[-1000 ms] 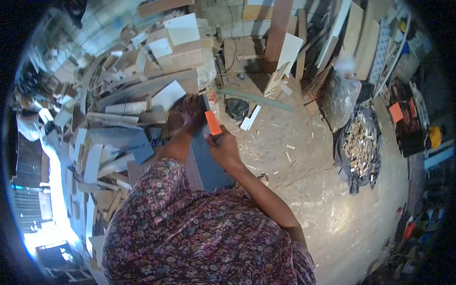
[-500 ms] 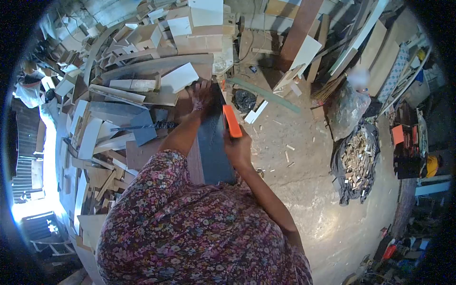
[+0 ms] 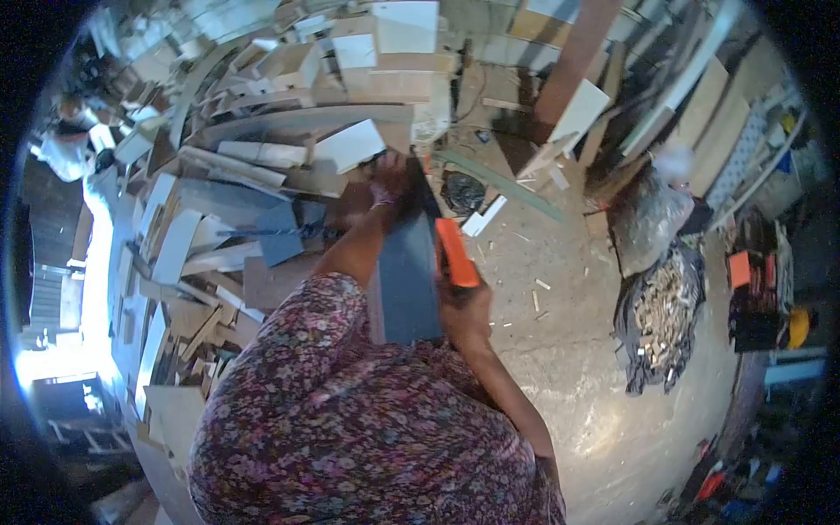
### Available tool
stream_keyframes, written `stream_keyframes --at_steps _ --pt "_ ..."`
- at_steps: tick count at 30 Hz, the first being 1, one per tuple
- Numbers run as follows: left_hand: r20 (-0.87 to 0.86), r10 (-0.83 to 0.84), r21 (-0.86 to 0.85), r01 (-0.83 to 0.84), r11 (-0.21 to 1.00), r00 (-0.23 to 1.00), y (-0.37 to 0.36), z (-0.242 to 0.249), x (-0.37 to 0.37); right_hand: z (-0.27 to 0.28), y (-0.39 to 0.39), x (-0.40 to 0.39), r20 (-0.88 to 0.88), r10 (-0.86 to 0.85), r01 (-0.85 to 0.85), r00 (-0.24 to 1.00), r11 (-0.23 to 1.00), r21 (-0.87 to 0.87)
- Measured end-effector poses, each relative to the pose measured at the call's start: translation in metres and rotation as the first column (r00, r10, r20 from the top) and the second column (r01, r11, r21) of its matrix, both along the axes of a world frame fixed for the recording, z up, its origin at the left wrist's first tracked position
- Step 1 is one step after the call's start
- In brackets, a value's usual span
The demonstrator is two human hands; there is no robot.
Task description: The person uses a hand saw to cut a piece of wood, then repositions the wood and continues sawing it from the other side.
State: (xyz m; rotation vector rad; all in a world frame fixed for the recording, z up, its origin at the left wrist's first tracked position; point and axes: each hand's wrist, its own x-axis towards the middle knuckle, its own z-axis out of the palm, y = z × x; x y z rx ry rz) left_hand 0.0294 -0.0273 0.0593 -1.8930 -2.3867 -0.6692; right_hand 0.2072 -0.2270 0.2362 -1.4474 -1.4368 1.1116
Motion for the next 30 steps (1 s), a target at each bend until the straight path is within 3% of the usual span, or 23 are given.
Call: stream_keyframes --at_steps 2,4,5,7,9,11,13,14,16,19,20,22,24,26,29,30 --pt "-0.061 0.018 -0.033 -0.020 0.999 0.998 -0.005 0.000 -0.011 0.002 -0.007 0.004 -0.095 -0.021 0.012 0.995 0.995 -0.100" --pt "0.181 -0.093 0.102 0.075 0.992 0.979 0.000 -0.006 -0.006 0.005 -0.012 0.003 -0.062 -0.021 0.016 0.998 0.997 -0.072" --pt "0.187 -0.100 0.099 0.082 0.992 0.977 0.001 -0.010 -0.004 0.006 -0.013 -0.001 -0.010 0.001 -0.001 1.000 1.000 -0.019" --pt "0.099 -0.131 0.081 0.123 0.989 0.986 -0.002 -0.005 -0.009 0.000 -0.007 -0.006 -0.015 0.014 -0.014 1.000 1.000 0.013" --pt "0.038 -0.132 0.056 0.129 0.990 0.991 -0.010 0.004 -0.007 -0.021 0.012 -0.013 0.103 0.011 -0.014 0.995 1.000 0.027" --pt "-0.036 -0.130 0.045 0.131 0.990 0.991 -0.013 0.007 -0.006 -0.041 0.043 -0.026 0.056 0.020 -0.024 0.998 0.998 0.066" --pt "-0.161 -0.066 0.148 0.090 0.985 0.985 -0.014 0.010 -0.003 -0.038 0.058 -0.034 0.001 0.021 -0.021 1.000 0.993 0.120" --pt "-0.165 -0.075 0.156 0.101 0.983 0.983 -0.012 0.011 -0.003 -0.035 0.061 -0.034 0.006 0.006 -0.007 1.000 0.997 0.073" --pt "-0.110 -0.109 -0.123 0.095 0.988 0.988 -0.016 0.032 -0.001 -0.043 0.067 -0.026 -0.014 0.003 -0.003 1.000 0.999 -0.039" --pt "-0.043 -0.031 -0.119 0.026 0.993 0.999 -0.006 0.017 -0.003 -0.047 0.067 -0.024 -0.044 -0.025 0.023 0.999 0.999 -0.042" --pt "-0.047 -0.025 -0.115 0.019 0.993 0.999 0.000 0.009 -0.006 -0.045 0.061 -0.028 0.053 -0.028 0.021 0.998 0.992 0.121" --pt "-0.037 -0.023 0.004 0.024 1.000 0.999 0.005 -0.013 -0.010 0.001 0.032 -0.027 0.074 0.024 -0.029 0.997 0.997 0.065" --pt "-0.015 -0.030 0.002 0.030 1.000 0.999 -0.001 -0.012 -0.008 0.010 0.000 -0.012 0.108 0.043 -0.043 0.993 0.999 -0.004" --pt "-0.060 0.003 0.075 0.001 0.997 0.998 -0.001 0.002 -0.005 0.005 -0.011 0.008 -0.081 0.009 -0.017 0.997 0.995 -0.102" --pt "-0.058 -0.003 0.080 0.008 0.997 0.998 0.004 -0.014 -0.009 0.008 -0.016 0.008 -0.168 -0.025 -0.001 0.985 0.988 -0.153" --pt "-0.061 -0.006 0.075 0.010 0.997 0.998 0.004 -0.013 -0.010 0.006 -0.017 0.006 -0.123 0.013 -0.025 0.992 0.995 -0.096"
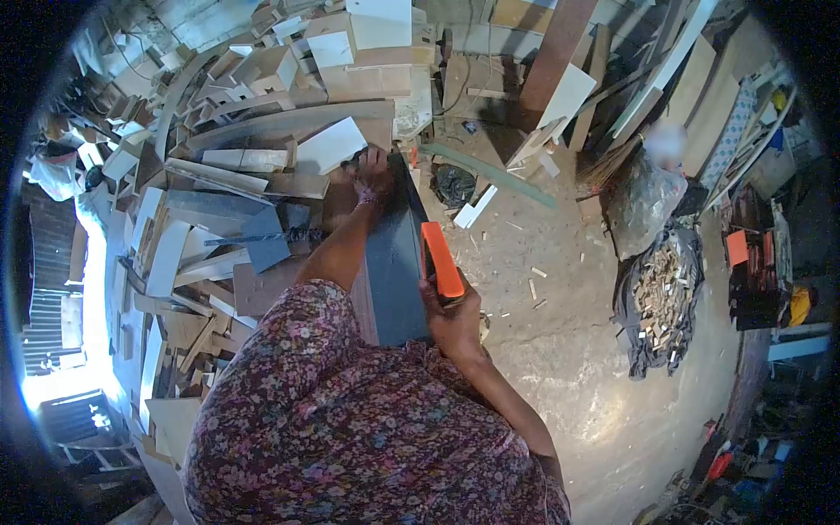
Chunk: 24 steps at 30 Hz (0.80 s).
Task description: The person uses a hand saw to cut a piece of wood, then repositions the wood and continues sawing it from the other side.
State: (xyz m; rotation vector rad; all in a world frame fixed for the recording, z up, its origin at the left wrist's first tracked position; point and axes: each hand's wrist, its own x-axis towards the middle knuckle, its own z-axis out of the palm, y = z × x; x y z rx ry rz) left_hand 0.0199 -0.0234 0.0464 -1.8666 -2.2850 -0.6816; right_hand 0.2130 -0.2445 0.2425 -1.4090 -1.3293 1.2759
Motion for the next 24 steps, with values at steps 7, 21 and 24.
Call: stream_keyframes --at_steps 7,21,24 --pt "-0.108 -0.032 -0.009 0.031 0.999 0.994 0.001 -0.012 -0.004 -0.031 0.036 -0.023 0.101 0.002 -0.014 0.995 0.993 0.117" --pt "-0.115 0.038 -0.100 -0.050 0.994 0.993 -0.004 -0.002 -0.005 -0.046 0.075 -0.002 -0.075 0.008 -0.010 0.997 1.000 -0.022" --pt "-0.070 0.043 -0.167 -0.055 0.984 0.997 -0.008 0.010 -0.002 -0.051 0.068 -0.019 0.039 -0.035 0.029 0.999 0.988 0.152"
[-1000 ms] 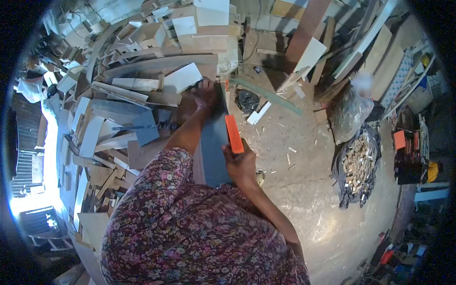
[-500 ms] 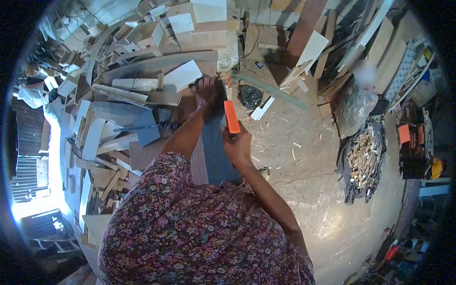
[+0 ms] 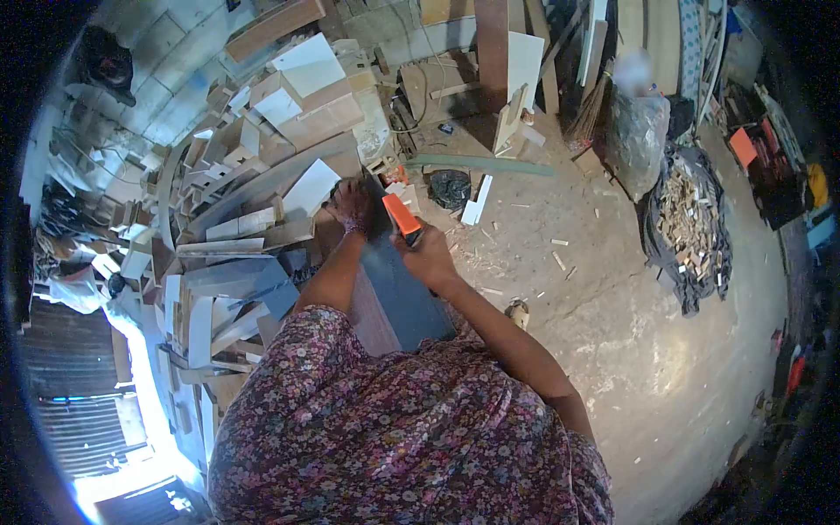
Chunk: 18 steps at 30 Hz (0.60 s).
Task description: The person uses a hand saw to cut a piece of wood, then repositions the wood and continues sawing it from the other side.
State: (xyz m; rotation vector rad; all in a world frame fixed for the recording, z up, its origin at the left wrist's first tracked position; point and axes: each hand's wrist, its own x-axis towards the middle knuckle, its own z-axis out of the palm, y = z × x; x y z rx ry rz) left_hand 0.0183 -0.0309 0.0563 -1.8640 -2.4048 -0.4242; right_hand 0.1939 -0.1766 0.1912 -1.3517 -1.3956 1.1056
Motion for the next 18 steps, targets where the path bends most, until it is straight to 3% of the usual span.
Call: stream_keyframes --at_steps 2,4,6,9,13,15,18 --pt "0.001 0.013 -0.007 -0.013 1.000 1.000 -0.004 0.005 0.002 -0.007 -0.006 -0.010 -0.019 0.009 -0.008 1.000 0.998 0.065" --pt "-0.004 -0.037 0.242 0.036 0.970 0.999 -0.006 -0.003 0.000 0.033 -0.025 -0.005 0.076 0.034 -0.035 0.997 0.999 0.005" --pt "0.032 -0.066 0.207 0.058 0.977 0.997 -0.001 -0.007 -0.008 0.061 -0.053 0.006 0.172 0.060 -0.046 0.983 0.995 -0.084" --pt "0.039 -0.065 0.194 0.057 0.979 0.997 0.004 -0.011 -0.009 0.072 -0.064 0.027 0.037 0.037 -0.034 0.999 0.997 -0.072" --pt "-0.048 -0.112 0.276 0.121 0.953 0.992 0.003 -0.014 -0.013 0.061 -0.056 0.024 0.097 0.070 -0.061 0.993 0.994 -0.091" --pt "-0.052 -0.074 0.206 0.083 0.975 0.996 -0.007 -0.006 -0.006 0.046 -0.042 0.018 0.142 0.084 -0.072 0.986 0.993 -0.090" --pt "-0.076 -0.040 0.196 0.054 0.979 0.996 -0.010 -0.005 -0.007 0.003 -0.008 -0.003 0.110 0.046 -0.052 0.993 0.997 0.055"
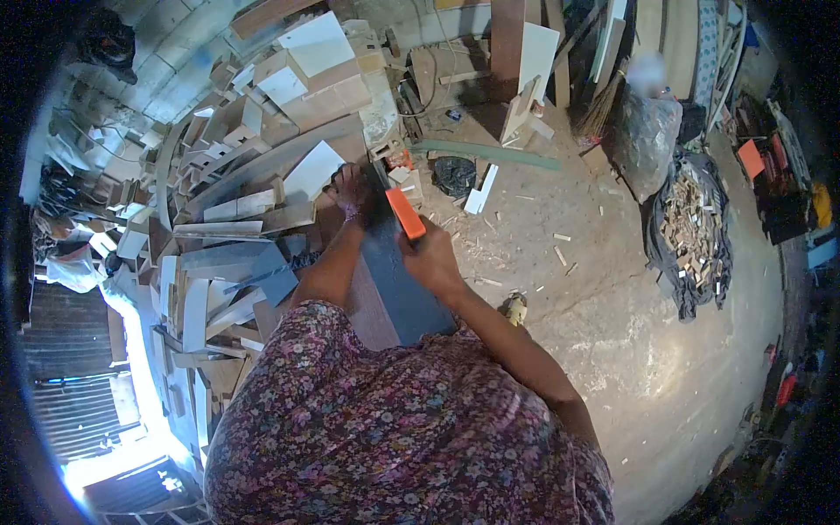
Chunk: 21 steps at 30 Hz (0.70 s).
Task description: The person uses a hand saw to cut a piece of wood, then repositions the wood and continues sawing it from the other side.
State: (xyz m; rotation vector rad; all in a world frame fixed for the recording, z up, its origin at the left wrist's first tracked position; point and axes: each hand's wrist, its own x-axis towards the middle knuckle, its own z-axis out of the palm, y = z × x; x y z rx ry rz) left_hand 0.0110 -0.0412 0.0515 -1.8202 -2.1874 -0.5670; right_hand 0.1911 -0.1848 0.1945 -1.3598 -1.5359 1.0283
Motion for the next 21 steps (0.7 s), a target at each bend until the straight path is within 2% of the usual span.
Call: stream_keyframes --at_steps 2,4,7,9,11,13,14,16,21 --pt "-0.015 -0.021 0.060 0.022 0.998 1.000 0.003 0.001 0.001 -0.016 0.026 -0.013 -0.009 -0.064 0.064 0.998 0.997 0.045" --pt "0.036 0.051 -0.177 -0.043 0.983 0.998 0.006 0.008 0.004 -0.014 0.030 -0.019 -0.001 -0.077 0.076 0.997 0.995 0.057" --pt "0.038 0.045 -0.164 -0.038 0.986 0.998 0.002 0.016 0.008 -0.010 0.027 -0.020 0.046 -0.087 0.085 0.995 0.996 0.041" --pt "0.032 0.046 -0.107 -0.042 0.993 0.998 0.011 -0.004 0.003 0.002 0.019 -0.022 0.041 -0.102 0.103 0.994 0.994 -0.028" --pt "0.029 0.046 -0.060 -0.044 0.997 0.999 0.017 -0.006 -0.001 0.022 -0.013 -0.021 0.097 -0.047 0.045 0.994 0.999 0.026" --pt "0.169 -0.037 -0.136 0.061 0.989 0.985 0.011 0.004 -0.001 0.029 -0.041 -0.008 0.155 0.020 -0.030 0.988 0.998 0.062" --pt "0.172 -0.038 -0.128 0.061 0.990 0.984 0.013 0.007 0.001 0.038 -0.050 -0.002 0.158 0.019 -0.030 0.987 0.997 0.069" --pt "0.104 0.025 -0.084 -0.017 0.996 0.994 0.011 0.007 0.002 0.056 -0.064 0.005 0.066 0.044 -0.042 0.997 0.999 -0.029" --pt "0.136 0.008 -0.075 0.002 0.997 0.991 0.007 0.018 0.007 0.059 -0.066 0.011 0.073 0.027 -0.023 0.997 0.998 -0.062"
